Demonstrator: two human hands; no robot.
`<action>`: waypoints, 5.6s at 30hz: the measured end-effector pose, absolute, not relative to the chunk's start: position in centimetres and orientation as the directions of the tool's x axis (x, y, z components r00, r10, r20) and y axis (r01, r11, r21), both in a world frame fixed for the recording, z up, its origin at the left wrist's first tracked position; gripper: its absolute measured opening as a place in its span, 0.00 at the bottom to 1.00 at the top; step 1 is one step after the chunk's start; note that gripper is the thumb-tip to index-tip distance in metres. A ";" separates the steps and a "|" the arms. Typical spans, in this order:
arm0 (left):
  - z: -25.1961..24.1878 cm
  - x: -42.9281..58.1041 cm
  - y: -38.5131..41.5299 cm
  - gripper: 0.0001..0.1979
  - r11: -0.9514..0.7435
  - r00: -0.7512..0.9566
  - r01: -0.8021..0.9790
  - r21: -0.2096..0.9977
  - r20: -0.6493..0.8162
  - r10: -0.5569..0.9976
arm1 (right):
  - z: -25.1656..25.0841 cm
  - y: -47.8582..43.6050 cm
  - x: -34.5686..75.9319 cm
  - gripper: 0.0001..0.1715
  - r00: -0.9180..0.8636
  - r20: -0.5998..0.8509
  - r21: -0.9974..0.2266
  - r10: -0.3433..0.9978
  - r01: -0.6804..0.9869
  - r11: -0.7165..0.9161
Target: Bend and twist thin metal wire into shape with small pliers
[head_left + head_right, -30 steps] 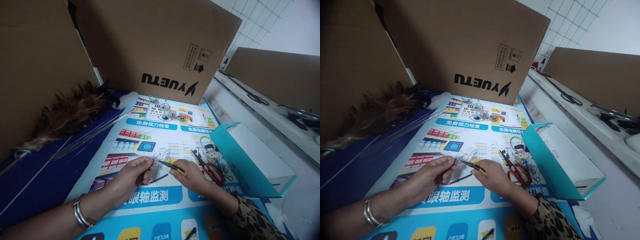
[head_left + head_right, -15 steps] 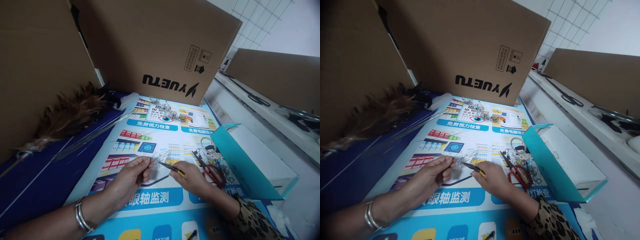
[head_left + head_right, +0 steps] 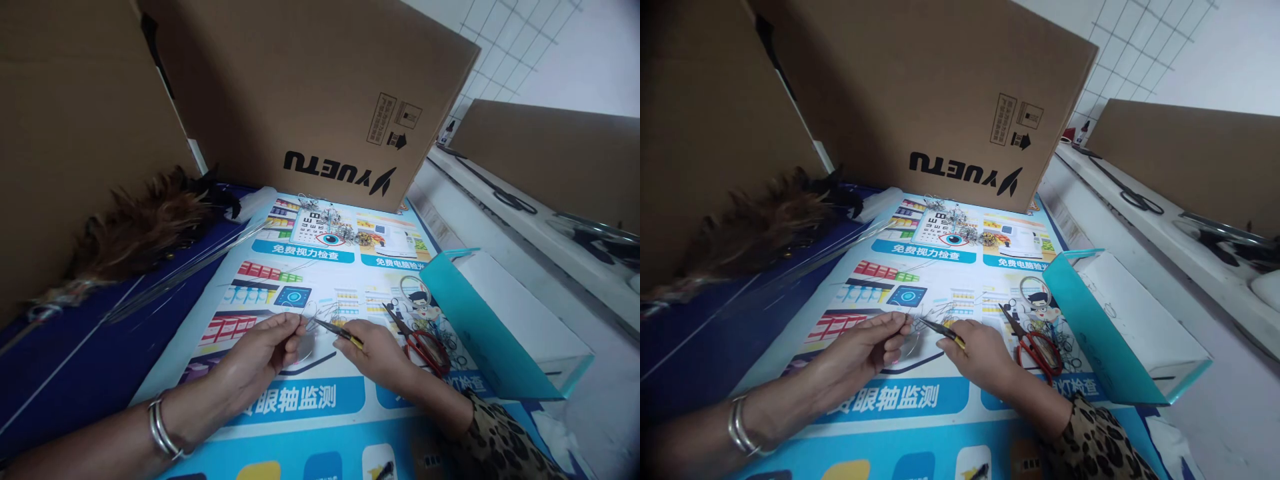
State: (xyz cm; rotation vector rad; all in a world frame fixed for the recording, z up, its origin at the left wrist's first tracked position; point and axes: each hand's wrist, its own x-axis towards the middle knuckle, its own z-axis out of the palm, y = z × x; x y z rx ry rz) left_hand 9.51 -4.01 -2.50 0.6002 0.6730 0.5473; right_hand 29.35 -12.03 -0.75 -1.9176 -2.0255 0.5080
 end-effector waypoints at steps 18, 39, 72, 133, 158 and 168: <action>-2.0 10.1 -6.1 0.09 0.676 0.669 -0.221 0.703 -0.395 0.629 | -1.3 -11.7 28.3 0.22 -0.016 -0.012 -0.615 1.000 0.789 0.005; -1.1 9.2 -4.3 0.15 0.528 0.756 0.093 0.844 -0.404 0.514 | 0.8 -11.8 31.0 0.19 -0.179 -0.092 -0.560 0.980 0.823 0.098; -2.4 9.6 -4.7 0.09 0.622 0.679 -0.236 0.747 -0.331 0.655 | 0.1 -11.9 29.4 0.19 -0.082 -0.144 -0.565 0.986 0.825 -0.014; -1.3 9.6 -3.4 0.07 0.663 0.771 -0.028 0.748 -0.406 0.491 | 2.1 -12.0 29.3 0.18 -0.120 -0.157 -0.421 0.980 0.906 0.043; -1.8 9.4 -4.3 0.10 0.534 0.707 -0.028 0.845 -0.361 0.609 | 0.7 -12.2 28.7 0.17 -0.082 -0.141 -0.439 0.987 0.898 0.012; -1.6 9.6 -4.3 0.12 0.529 0.673 0.009 0.849 -0.396 0.624 | 0.0 -12.3 28.7 0.15 -0.086 -0.120 -0.480 0.989 0.877 0.018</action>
